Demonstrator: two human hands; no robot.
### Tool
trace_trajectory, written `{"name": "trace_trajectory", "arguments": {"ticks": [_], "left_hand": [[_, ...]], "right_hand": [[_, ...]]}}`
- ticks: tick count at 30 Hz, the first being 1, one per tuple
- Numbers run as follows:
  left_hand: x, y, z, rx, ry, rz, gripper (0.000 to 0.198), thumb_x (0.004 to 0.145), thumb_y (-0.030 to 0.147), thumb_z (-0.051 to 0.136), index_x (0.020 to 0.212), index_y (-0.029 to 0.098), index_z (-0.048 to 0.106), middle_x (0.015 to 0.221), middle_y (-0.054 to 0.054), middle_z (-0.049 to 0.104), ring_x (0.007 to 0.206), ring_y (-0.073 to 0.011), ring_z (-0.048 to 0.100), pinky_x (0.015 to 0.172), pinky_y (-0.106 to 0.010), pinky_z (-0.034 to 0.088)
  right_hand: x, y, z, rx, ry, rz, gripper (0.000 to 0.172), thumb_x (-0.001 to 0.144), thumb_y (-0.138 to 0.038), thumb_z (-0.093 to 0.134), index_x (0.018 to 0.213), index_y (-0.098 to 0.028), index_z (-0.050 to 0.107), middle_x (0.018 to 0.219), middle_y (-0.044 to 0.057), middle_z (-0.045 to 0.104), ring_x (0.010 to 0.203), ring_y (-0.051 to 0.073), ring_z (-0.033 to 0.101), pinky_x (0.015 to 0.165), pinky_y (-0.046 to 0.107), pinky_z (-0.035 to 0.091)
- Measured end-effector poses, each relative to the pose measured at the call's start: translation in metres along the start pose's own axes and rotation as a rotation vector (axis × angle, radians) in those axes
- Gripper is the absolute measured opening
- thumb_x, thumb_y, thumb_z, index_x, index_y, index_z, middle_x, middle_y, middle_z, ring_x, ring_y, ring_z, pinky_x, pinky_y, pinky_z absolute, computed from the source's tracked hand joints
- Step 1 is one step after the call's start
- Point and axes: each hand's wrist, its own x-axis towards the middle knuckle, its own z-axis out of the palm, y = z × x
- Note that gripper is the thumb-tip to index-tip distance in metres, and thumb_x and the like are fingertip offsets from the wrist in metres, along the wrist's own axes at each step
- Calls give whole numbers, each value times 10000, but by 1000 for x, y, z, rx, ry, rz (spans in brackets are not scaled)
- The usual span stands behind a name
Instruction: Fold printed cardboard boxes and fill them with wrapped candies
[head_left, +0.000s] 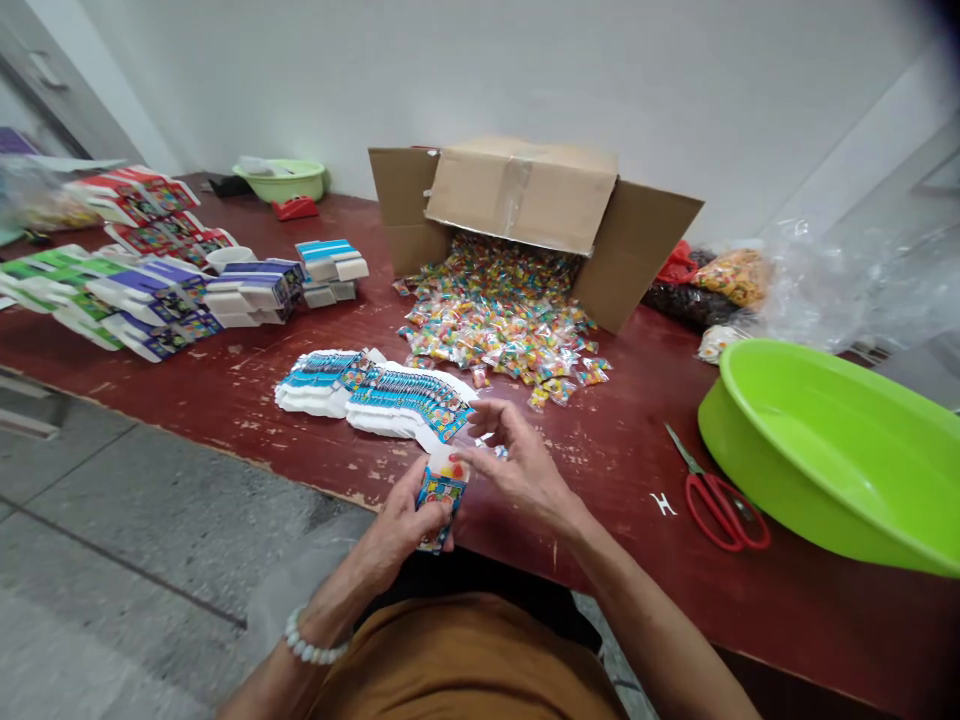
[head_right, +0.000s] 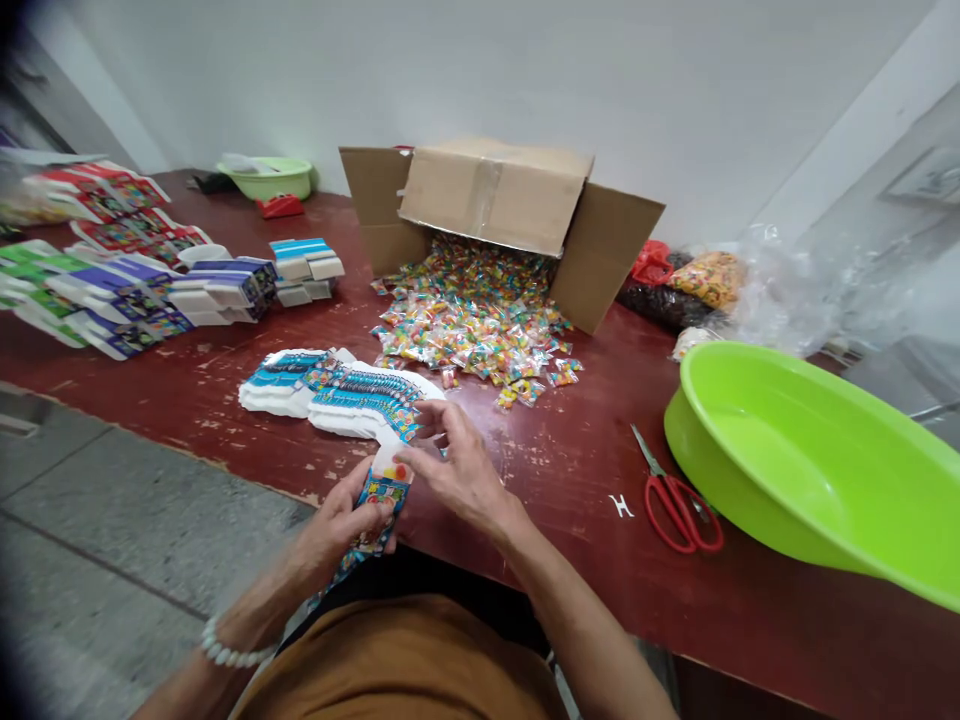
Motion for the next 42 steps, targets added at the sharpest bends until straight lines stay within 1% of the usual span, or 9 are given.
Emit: {"name": "trace_trajectory", "arguments": {"ticks": [3,7,11,15,23,26,32,38,42], "left_hand": [[-1,-1,2,-109,17,3,475,758,305,714,1197,191,573,735,11,650,529,-129,590,499,-233,505],[1,4,4,-319,78,-35,489,830,479,660,1204,167,616,778,-35,696,552,-160,630,477,-255,530],[7,3,5,-401,156,-145,466,845,532,631,1065,123,669,678,-54,700,510,-189,639,442,-294,544],[10,-9,6,-275,138,2,462,783,507,726,1027,118,677,621,-29,689,455,-159,608,402,-241,505],[7,4,3,-547,-86,-223,550,915,615,501,1196,154,606,682,-47,712,407,-204,633,371,-321,534],[7,3,4,-528,-38,-153,634,933,613,470,1384,170,520,727,-48,730,398,-181,623,366,-282,509],[8,-6,3,-435,35,-101,768,868,702,519,1354,111,585,659,-53,714,408,-149,601,389,-232,491],[9,-3,-3,-487,125,-173,465,888,485,587,1161,118,666,582,-15,654,395,-173,598,354,-272,507],[9,-2,-2,-509,151,-174,455,835,322,625,1257,152,613,715,-20,701,404,-162,610,364,-274,516]], "right_hand": [[-2,2,2,-59,-28,-40,65,887,-261,675,919,-209,698,994,46,642,960,184,601,874,342,479],[-5,1,7,-54,-164,-120,153,934,-291,615,859,-235,736,1041,50,608,1038,197,572,960,372,443],[-7,5,12,136,-31,117,200,901,-377,647,1017,-222,693,1014,41,635,919,169,598,827,305,487],[-8,14,23,319,-184,302,338,823,-445,724,1048,-196,678,886,23,684,738,147,607,661,257,498],[-17,9,26,-25,-60,-146,163,910,-352,630,916,-254,760,1034,74,762,1001,226,678,937,387,509],[-16,8,26,114,-68,50,133,867,-315,664,848,-213,747,971,64,773,915,216,708,843,359,552],[-5,8,30,304,-106,285,164,805,-292,695,871,-154,756,873,64,771,775,177,702,732,301,560],[-15,6,30,106,-171,-89,89,909,-291,670,871,-230,723,1118,43,723,1076,195,641,1000,384,471],[-21,11,39,-112,-139,-147,166,859,-246,737,1017,-249,689,1189,55,658,1146,202,590,1031,385,438]]}}
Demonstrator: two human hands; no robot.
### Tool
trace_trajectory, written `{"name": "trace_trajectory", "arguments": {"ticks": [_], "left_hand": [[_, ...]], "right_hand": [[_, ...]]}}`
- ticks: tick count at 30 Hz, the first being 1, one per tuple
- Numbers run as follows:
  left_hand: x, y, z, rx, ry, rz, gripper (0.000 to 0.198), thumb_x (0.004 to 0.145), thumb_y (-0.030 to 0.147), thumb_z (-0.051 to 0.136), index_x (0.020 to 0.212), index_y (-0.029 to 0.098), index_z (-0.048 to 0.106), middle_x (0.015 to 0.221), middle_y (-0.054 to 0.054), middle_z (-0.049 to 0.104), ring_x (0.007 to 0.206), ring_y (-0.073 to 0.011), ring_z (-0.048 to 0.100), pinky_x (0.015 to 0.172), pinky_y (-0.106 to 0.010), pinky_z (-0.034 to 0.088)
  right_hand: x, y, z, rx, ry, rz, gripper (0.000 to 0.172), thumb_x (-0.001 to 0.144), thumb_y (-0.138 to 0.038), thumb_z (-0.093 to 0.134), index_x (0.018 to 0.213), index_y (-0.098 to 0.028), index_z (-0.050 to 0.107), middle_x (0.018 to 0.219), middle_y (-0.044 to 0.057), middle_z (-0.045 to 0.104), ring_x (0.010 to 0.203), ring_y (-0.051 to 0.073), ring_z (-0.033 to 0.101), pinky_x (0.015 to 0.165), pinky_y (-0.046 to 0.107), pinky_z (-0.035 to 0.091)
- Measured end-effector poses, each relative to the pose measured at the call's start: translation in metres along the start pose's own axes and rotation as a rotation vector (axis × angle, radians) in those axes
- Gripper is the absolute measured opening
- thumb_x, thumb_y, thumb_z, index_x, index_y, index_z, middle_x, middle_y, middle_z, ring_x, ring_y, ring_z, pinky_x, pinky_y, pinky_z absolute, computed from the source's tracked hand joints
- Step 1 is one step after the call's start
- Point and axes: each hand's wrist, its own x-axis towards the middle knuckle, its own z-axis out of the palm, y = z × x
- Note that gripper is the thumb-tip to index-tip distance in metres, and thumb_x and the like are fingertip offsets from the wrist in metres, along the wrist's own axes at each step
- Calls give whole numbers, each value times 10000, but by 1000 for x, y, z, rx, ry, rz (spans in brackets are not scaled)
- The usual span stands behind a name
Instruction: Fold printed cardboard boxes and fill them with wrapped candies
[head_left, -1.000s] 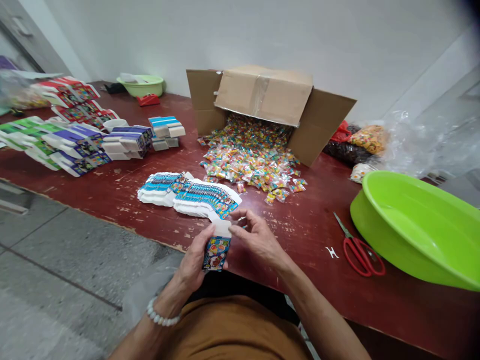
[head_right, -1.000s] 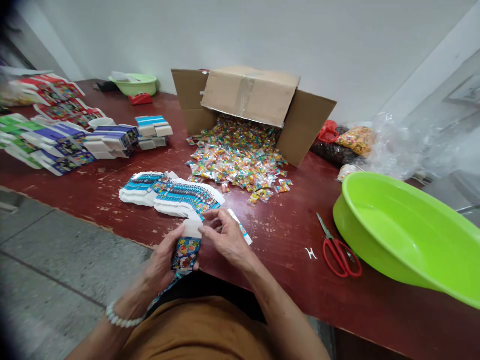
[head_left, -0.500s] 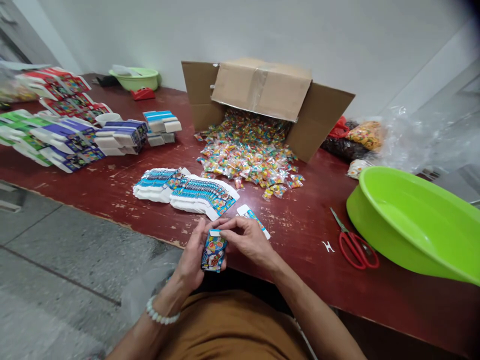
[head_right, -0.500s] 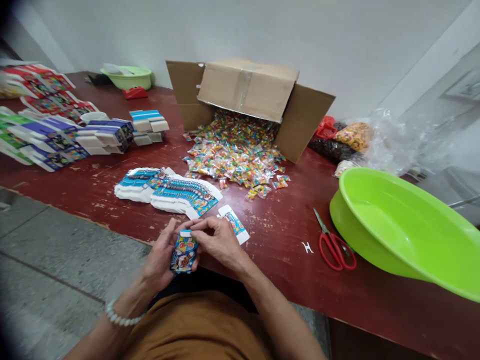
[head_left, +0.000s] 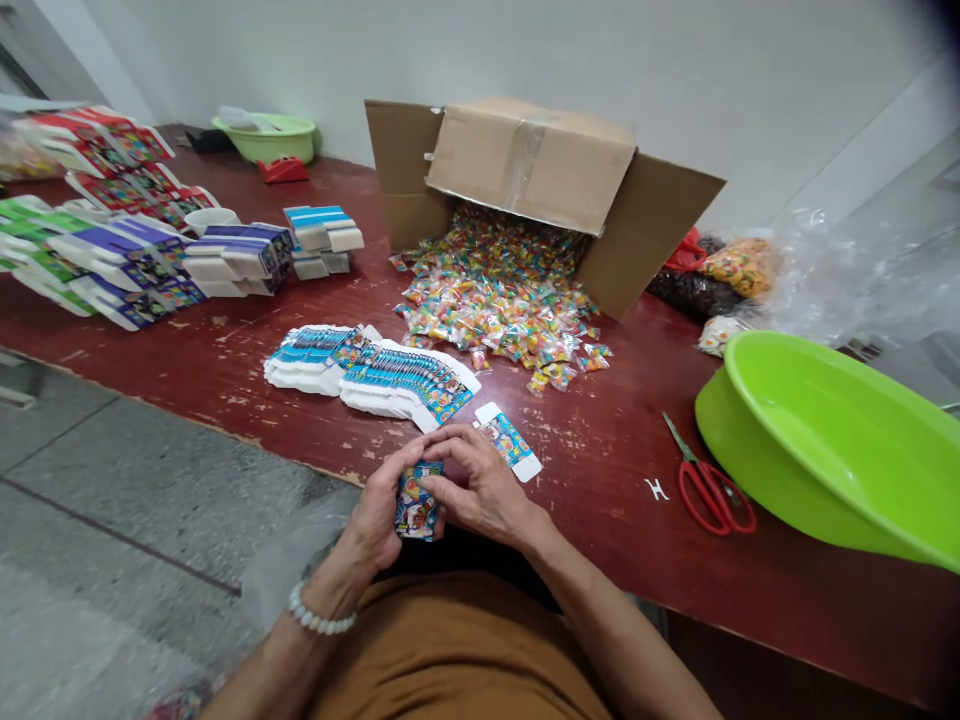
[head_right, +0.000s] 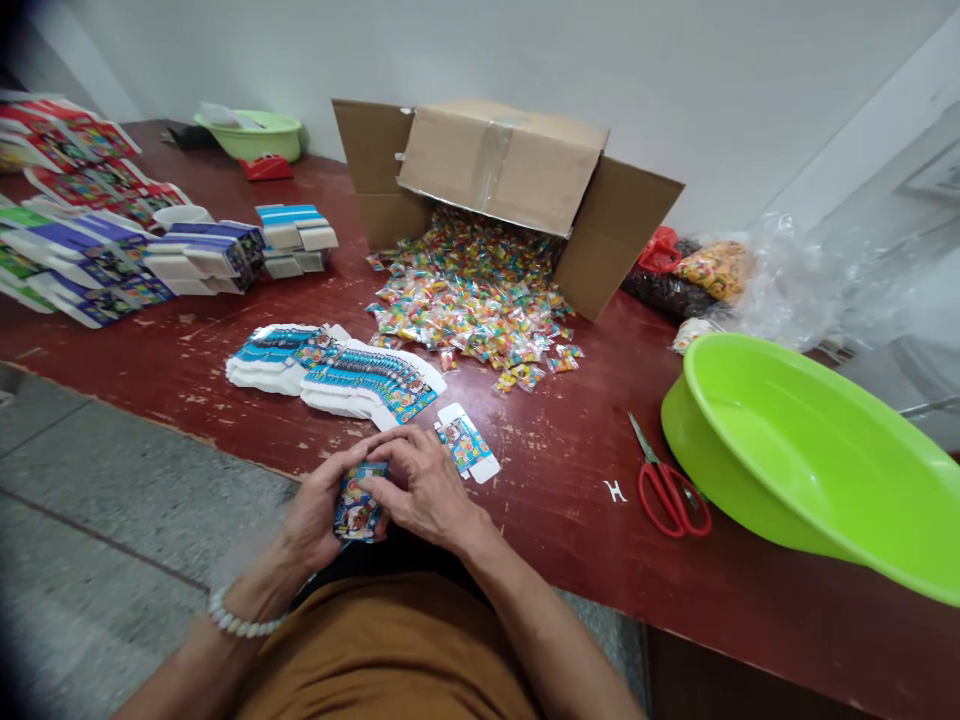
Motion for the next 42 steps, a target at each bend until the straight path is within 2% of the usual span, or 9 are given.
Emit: {"name": "trace_trajectory", "arguments": {"ticks": [5,10,14,18,21,24,33,38,42], "left_hand": [[-15,-6,-26,250,43,105,609,816,452,654,1347,165,570,713,-24,698,466,-167,617,425,-258,506],[-27,-13,-94,784,403,314,561,805,618,617,1218,243,679,1085,-74,742,927,-259,708,751,-310,562],[-30,-11,-127,1104,556,377,598,813,648,534,1263,269,643,1172,-85,722,1134,-328,644,986,-453,484],[-29,-9,-100,908,452,415,586,792,619,619,1215,215,650,1179,-116,709,1081,-313,659,985,-446,487],[-19,-14,-54,537,45,271,632,747,575,736,1242,192,647,1163,-133,724,1067,-306,675,969,-425,507],[-9,-17,-15,265,-262,230,660,680,585,800,1192,183,690,1179,-144,723,1107,-325,660,971,-429,513],[-10,3,-10,276,-183,204,519,625,472,894,1030,209,707,984,-65,763,773,-201,714,707,-286,566],[-18,7,-7,348,-367,17,529,547,580,894,776,134,722,649,-43,693,596,-169,652,615,-258,538],[-17,6,-10,370,-449,-69,592,631,661,810,884,130,738,584,-48,671,560,-189,648,592,-282,525]], "right_hand": [[-4,21,-11,-104,44,62,131,888,-252,695,1013,-229,662,1143,76,632,1082,201,594,956,357,474],[-25,54,-45,-736,199,464,432,794,-420,771,1121,-173,632,1158,156,601,1047,314,549,899,462,441],[-34,63,-54,-723,171,591,471,705,-445,810,1053,-181,634,1088,128,629,1033,322,564,841,421,449],[-25,50,-42,-119,315,623,310,720,-437,745,868,-203,605,826,38,648,785,232,609,709,347,465],[-19,28,-16,588,376,632,394,707,-532,750,864,-216,575,729,-2,640,616,169,583,590,298,475],[-22,8,13,903,312,599,380,726,-513,771,876,-218,585,762,-8,663,605,142,586,596,278,496],[-24,-10,0,95,393,145,112,891,-219,600,995,-213,641,924,40,651,814,161,609,723,283,511],[-6,-25,-18,-83,95,-156,378,767,-22,504,1072,-214,619,1064,75,586,1013,195,581,894,349,506],[1,-34,-33,-172,-108,-146,266,748,-60,568,971,-200,608,1009,56,605,936,197,573,851,344,488]]}}
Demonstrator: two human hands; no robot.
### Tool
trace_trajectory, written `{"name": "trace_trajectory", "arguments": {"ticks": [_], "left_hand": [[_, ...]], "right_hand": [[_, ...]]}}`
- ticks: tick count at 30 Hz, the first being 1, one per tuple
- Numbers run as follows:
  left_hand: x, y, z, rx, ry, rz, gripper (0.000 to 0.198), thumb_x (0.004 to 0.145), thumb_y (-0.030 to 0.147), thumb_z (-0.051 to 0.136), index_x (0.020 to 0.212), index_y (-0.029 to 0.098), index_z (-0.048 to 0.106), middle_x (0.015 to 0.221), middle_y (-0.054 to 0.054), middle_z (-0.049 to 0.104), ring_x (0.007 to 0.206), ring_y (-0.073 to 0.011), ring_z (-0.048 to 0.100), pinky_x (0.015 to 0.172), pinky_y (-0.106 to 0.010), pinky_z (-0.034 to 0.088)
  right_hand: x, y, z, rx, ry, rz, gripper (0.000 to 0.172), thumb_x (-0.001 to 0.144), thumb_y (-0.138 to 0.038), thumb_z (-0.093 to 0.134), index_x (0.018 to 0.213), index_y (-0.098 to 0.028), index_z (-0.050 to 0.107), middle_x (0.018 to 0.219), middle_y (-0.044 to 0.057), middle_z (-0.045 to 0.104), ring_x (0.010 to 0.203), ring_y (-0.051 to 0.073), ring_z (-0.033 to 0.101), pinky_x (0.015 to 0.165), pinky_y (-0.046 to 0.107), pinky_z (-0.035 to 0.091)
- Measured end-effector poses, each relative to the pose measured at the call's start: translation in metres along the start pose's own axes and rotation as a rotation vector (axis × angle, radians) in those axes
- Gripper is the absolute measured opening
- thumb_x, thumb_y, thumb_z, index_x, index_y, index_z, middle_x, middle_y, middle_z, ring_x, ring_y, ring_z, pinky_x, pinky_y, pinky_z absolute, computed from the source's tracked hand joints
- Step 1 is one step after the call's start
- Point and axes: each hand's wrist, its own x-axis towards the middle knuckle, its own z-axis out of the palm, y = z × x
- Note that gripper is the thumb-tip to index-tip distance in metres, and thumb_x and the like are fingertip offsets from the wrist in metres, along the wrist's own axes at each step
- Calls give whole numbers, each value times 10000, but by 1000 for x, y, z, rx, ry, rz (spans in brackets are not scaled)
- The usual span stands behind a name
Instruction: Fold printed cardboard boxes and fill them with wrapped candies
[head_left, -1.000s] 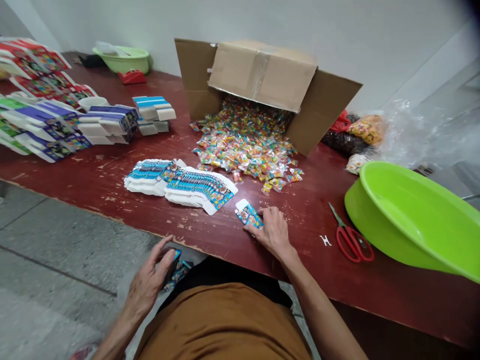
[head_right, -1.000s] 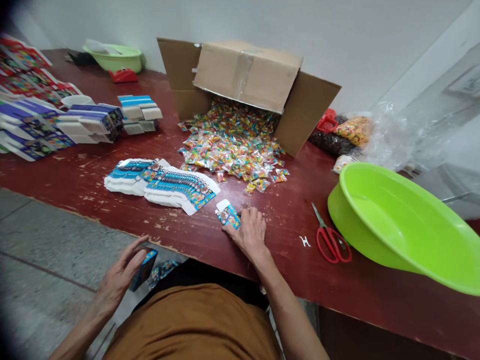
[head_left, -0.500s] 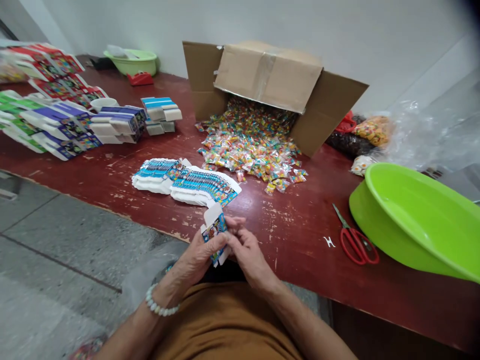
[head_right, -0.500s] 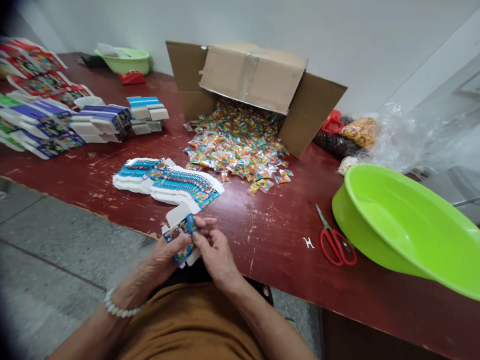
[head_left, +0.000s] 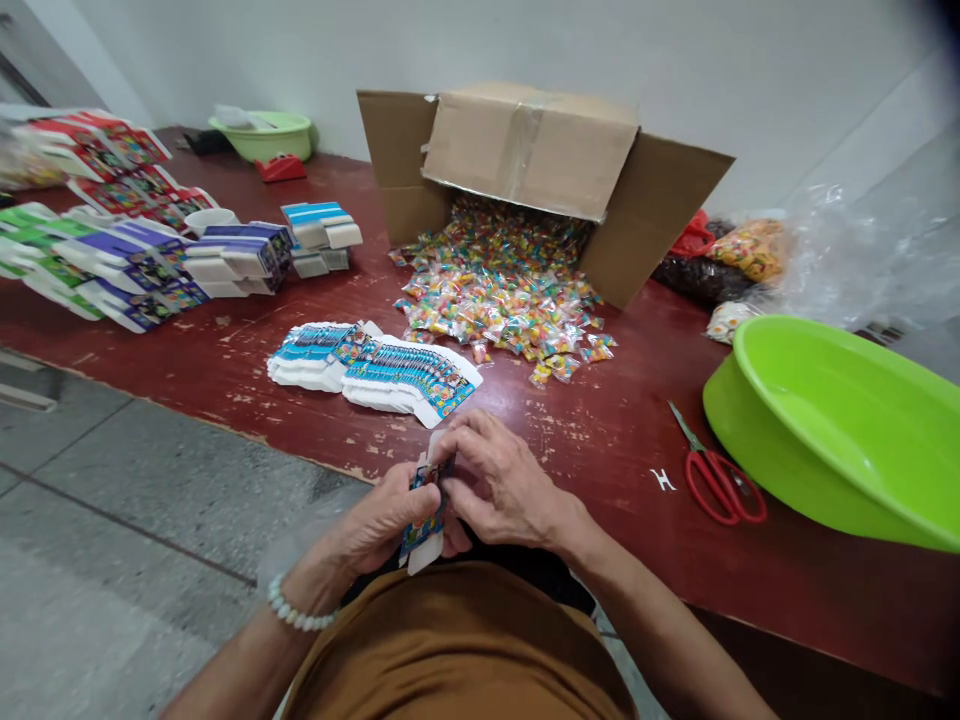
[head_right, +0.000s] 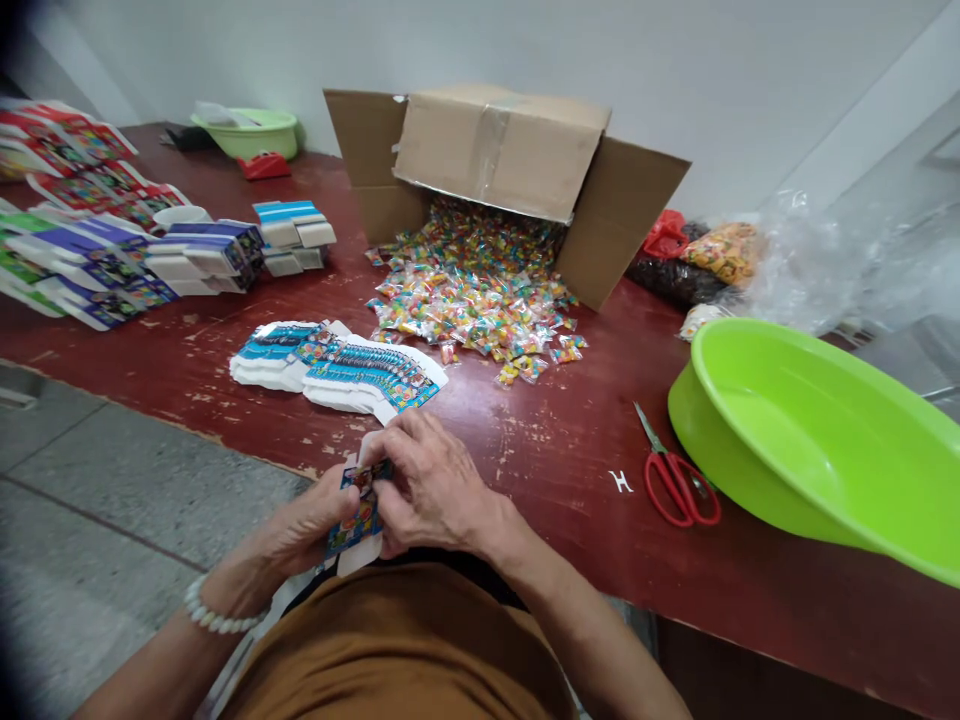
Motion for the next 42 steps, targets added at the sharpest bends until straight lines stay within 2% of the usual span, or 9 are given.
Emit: {"name": "trace_trajectory", "arguments": {"ticks": [10,13,16,21,26,30,33,36,42], "left_hand": [[5,6,-4,205,-141,-169,406,623,462,835,805,111,743,636,-91,724,565,-171,646,545,-230,465],[9,10,-5,235,-130,-152,332,626,405,819,760,114,735,626,-72,704,504,-169,630,511,-246,463],[14,11,0,266,50,-18,215,671,326,797,692,131,708,607,-29,669,479,-144,599,524,-253,480],[22,7,13,191,200,98,223,730,331,778,669,150,662,551,-12,636,500,-150,577,493,-243,455],[24,3,7,303,287,124,276,715,381,820,795,148,695,690,-25,697,624,-169,633,566,-248,493],[19,2,4,299,393,210,379,745,407,800,1007,173,658,895,-42,754,823,-206,704,701,-275,562],[17,-3,11,141,493,315,578,682,377,849,1114,215,501,876,-25,765,778,-214,739,700,-314,599],[17,-8,20,121,602,418,698,692,330,847,1210,255,385,852,-1,761,740,-207,752,671,-301,603],[16,-10,22,148,603,458,556,746,361,814,1186,232,500,1094,-78,745,982,-225,729,801,-302,595]], "right_hand": [[-1,1,-24,160,-368,237,178,808,-156,672,924,-216,551,713,-55,569,639,113,507,585,219,349],[-3,7,-15,238,-244,297,117,851,-216,649,923,-210,557,718,-47,586,631,112,536,576,222,360],[-7,11,5,234,-26,343,114,830,-193,635,931,-209,585,672,-50,582,568,105,509,547,227,366],[-9,17,32,242,437,371,366,747,-172,663,1108,-217,621,978,36,666,650,120,527,614,261,459],[-7,31,27,548,275,598,200,783,-383,691,793,-185,665,673,-2,636,558,136,548,535,262,438],[-8,37,17,481,296,577,248,807,-393,676,692,-177,637,672,-1,653,618,139,567,595,262,445],[-10,36,20,571,272,556,201,820,-373,672,888,-184,668,793,11,700,709,157,626,669,280,496],[-11,35,31,780,370,573,424,783,-347,718,1159,-223,566,903,12,717,785,169,673,714,294,540],[-16,36,51,803,493,499,319,826,-366,697,1108,-226,647,976,34,702,869,171,650,790,292,523]]}}
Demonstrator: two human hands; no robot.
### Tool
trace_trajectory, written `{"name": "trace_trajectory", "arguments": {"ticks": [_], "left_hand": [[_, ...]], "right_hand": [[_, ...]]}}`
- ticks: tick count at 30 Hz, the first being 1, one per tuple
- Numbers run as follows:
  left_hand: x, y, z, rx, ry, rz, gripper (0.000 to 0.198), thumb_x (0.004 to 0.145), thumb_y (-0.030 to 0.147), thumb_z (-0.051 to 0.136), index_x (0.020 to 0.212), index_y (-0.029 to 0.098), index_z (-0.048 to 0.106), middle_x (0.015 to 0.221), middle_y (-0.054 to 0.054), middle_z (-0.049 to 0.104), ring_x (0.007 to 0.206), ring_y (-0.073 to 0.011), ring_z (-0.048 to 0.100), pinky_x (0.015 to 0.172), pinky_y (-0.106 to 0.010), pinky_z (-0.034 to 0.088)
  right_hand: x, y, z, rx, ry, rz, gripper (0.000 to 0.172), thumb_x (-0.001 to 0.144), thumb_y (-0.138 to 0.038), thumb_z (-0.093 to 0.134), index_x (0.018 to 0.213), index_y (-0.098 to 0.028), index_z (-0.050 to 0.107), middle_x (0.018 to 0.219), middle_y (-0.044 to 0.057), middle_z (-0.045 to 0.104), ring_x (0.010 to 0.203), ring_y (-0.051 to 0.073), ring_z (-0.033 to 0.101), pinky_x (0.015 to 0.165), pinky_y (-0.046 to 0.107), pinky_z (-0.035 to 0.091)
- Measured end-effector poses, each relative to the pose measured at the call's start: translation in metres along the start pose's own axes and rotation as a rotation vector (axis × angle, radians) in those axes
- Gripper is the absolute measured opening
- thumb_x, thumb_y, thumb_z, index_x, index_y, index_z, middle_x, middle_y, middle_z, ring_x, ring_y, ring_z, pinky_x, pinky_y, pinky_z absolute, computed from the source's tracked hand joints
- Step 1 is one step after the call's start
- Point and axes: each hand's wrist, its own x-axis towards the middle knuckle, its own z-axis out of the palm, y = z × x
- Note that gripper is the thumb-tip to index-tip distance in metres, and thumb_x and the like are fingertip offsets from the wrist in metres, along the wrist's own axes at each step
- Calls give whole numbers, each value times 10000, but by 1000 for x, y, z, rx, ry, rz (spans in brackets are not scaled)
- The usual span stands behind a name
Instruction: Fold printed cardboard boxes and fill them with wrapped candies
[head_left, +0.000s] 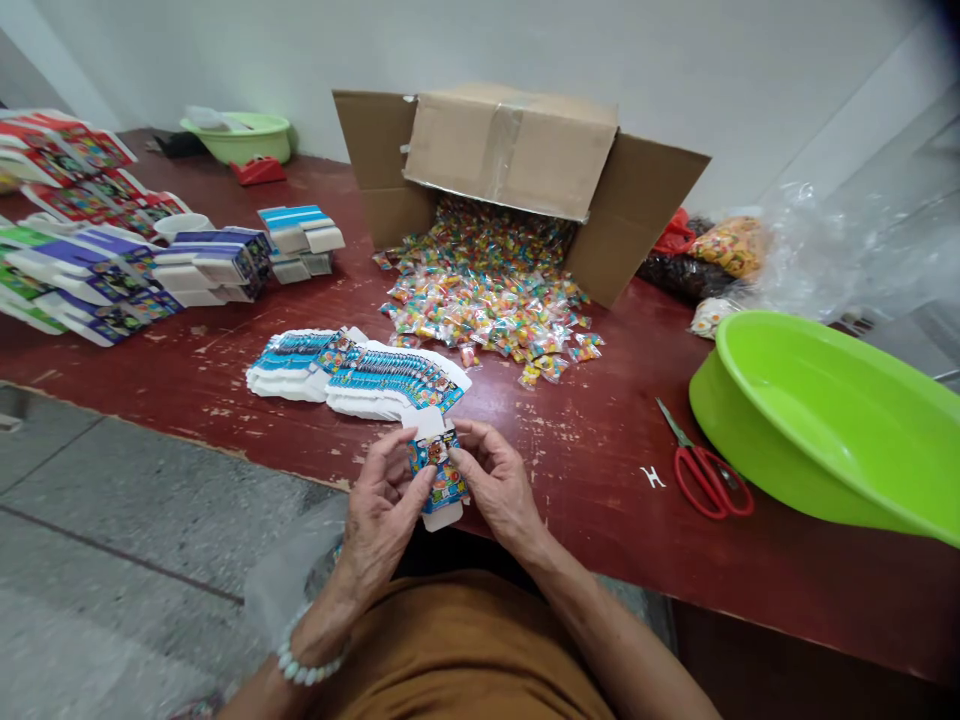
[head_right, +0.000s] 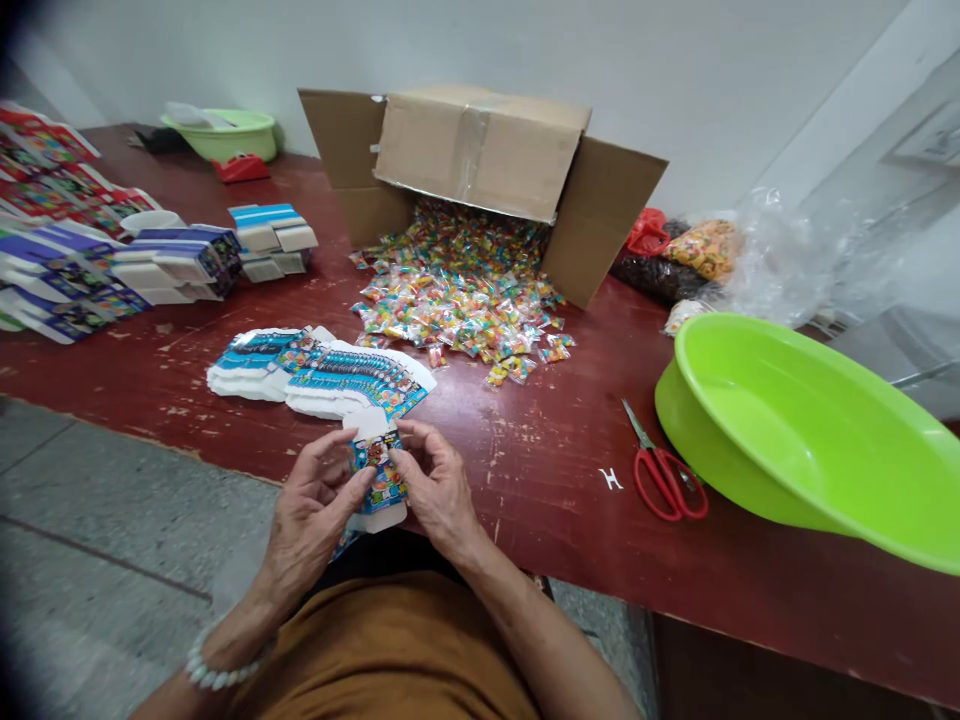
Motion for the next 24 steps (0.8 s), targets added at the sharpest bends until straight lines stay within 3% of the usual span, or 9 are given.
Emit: {"name": "trace_trajectory", "arguments": {"ticks": [3,6,10,12,15,17,19,21,24], "left_hand": [[3,1,-5,36,-42,-61,455,732,415,819,1057,222,567,960,-53,757,879,-223,730,727,-292,589],[5,1,-9,70,-63,-114,399,743,460,803,986,213,604,826,-18,734,728,-178,694,638,-253,558],[7,-1,-11,40,-107,-220,425,738,507,792,983,207,619,758,1,703,648,-149,639,585,-234,524],[8,-3,-12,40,-123,-216,408,746,509,785,966,206,622,760,7,694,652,-143,625,586,-228,510],[11,-4,-12,103,-153,-138,319,785,460,765,915,196,642,760,14,677,665,-125,603,604,-207,482],[13,-3,-12,112,-151,-102,300,782,422,775,910,196,627,790,9,688,698,-133,620,628,-210,484],[12,-1,-11,51,-105,-111,399,733,394,823,978,219,561,828,9,713,724,-155,654,650,-235,509],[10,2,-8,-47,-69,-178,547,699,394,855,1079,250,488,857,13,732,714,-167,680,645,-254,530],[6,3,-4,-187,-188,-421,544,759,542,770,1122,231,510,854,-23,737,636,-186,697,591,-284,548]], "right_hand": [[2,-2,-3,-38,-35,8,317,838,-401,683,1100,-224,659,944,24,679,828,163,626,767,289,507],[8,-8,-11,-110,-71,21,246,829,-437,685,899,-203,657,810,-8,640,729,138,574,696,265,465],[19,-15,-21,-125,-165,147,314,738,-446,773,698,-177,617,652,-34,596,605,108,501,623,251,404],[22,-16,-23,-57,-169,203,331,680,-434,824,692,-172,621,643,-31,613,591,105,512,620,249,407],[23,-16,-22,55,-155,246,387,609,-402,878,843,-178,666,715,-18,672,628,116,571,633,245,437],[22,-15,-21,60,-173,238,403,618,-407,875,890,-179,684,758,-3,701,658,126,602,656,254,467],[20,-14,-20,2,-174,184,337,660,-426,850,820,-174,694,753,6,708,668,132,612,681,268,489],[17,-12,-20,-28,-132,106,315,683,-447,835,757,-181,683,734,2,704,663,136,612,683,274,501],[13,-11,-20,-69,-82,24,318,724,-496,798,766,-205,675,713,-3,682,637,143,607,625,272,496]]}}
